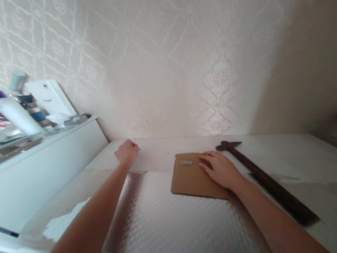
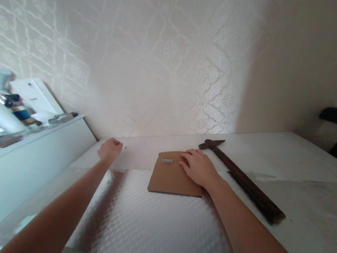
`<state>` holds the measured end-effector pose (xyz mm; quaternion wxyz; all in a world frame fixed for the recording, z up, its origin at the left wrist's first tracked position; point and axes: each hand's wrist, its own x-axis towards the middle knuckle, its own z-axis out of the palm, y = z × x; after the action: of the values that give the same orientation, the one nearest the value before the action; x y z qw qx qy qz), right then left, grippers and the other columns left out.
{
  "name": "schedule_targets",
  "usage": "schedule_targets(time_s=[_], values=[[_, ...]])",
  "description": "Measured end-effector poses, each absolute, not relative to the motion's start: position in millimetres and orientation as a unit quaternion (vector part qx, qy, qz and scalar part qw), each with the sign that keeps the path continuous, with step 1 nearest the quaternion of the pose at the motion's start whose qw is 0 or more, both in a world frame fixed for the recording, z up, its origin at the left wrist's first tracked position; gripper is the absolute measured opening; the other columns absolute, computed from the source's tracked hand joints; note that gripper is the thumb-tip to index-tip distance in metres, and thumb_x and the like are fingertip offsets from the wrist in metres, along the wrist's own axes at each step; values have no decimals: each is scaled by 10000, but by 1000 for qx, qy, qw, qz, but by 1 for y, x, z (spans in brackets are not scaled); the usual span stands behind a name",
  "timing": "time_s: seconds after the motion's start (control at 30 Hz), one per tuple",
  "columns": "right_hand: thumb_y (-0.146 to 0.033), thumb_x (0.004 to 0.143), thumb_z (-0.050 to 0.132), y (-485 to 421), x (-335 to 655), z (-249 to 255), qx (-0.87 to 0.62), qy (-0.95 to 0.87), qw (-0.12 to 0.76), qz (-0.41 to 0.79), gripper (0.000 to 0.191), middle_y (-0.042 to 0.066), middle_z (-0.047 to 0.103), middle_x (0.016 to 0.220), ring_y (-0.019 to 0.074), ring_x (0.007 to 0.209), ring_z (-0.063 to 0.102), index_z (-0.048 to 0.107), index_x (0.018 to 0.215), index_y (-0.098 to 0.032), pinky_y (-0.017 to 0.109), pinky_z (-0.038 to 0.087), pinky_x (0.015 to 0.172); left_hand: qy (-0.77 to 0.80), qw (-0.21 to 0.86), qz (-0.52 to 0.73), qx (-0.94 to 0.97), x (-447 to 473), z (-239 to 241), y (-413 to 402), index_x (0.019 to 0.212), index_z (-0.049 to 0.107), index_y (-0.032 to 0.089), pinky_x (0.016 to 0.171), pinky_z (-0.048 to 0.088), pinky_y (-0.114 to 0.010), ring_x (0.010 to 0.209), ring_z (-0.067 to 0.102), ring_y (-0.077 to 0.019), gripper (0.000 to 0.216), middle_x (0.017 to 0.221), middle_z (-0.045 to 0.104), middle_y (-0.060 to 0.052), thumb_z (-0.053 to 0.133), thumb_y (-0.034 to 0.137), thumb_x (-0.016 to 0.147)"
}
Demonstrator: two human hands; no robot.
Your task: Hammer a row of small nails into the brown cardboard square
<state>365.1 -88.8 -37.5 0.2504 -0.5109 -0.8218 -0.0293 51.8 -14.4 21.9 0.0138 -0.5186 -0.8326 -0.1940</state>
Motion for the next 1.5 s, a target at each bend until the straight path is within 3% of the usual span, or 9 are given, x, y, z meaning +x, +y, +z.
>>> schedule_targets(time_s=[0.23, 0.43, 0.63, 1.03, 1.5], values=[[-324, 919, 438, -86, 367, -39, -509, -822, 255, -22, 340, 136, 625, 1128, 273, 1040, 553, 657, 1103, -140, 426, 445, 912, -671, -87, -333, -656, 134, 45, -47, 905, 694, 195, 823, 479, -303, 903, 654, -202, 186, 930, 720, -63, 586, 266, 770], [-303, 899, 476, -84, 369, -40, -497, -826, 265, -21, 301, 133, 636, 1103, 270, 1030, 564, 668, 1082, -159, 421, 438, 915, -536, -238, -315, -746, 196, 28, -67, 823, 728, 155, 761, 482, -250, 825, 656, -164, 170, 845, 728, -58, 596, 245, 765], [-310, 900, 474, -84, 369, -39, -497, -827, 263, -16, 305, 129, 633, 1113, 265, 1031, 560, 669, 1078, -156, 412, 432, 919, -554, -204, -270, -761, 187, 19, -68, 843, 730, 151, 754, 474, -253, 798, 641, -163, 190, 842, 722, -61, 575, 252, 800], [-312, 901, 450, -82, 374, -39, -486, -837, 252, -9, 336, 124, 630, 1116, 260, 1028, 554, 656, 1113, -152, 404, 434, 912, -505, -305, -305, -748, 185, -4, -53, 861, 730, 133, 740, 488, -256, 783, 644, -158, 193, 839, 722, -79, 626, 263, 762], [-326, 896, 450, -81, 375, -41, -492, -834, 251, -1, 349, 133, 621, 1142, 269, 1039, 547, 660, 1112, -149, 417, 438, 902, -495, -268, -255, -786, 185, 1, -57, 810, 736, 150, 727, 472, -238, 771, 641, -156, 148, 789, 720, -50, 623, 236, 766]])
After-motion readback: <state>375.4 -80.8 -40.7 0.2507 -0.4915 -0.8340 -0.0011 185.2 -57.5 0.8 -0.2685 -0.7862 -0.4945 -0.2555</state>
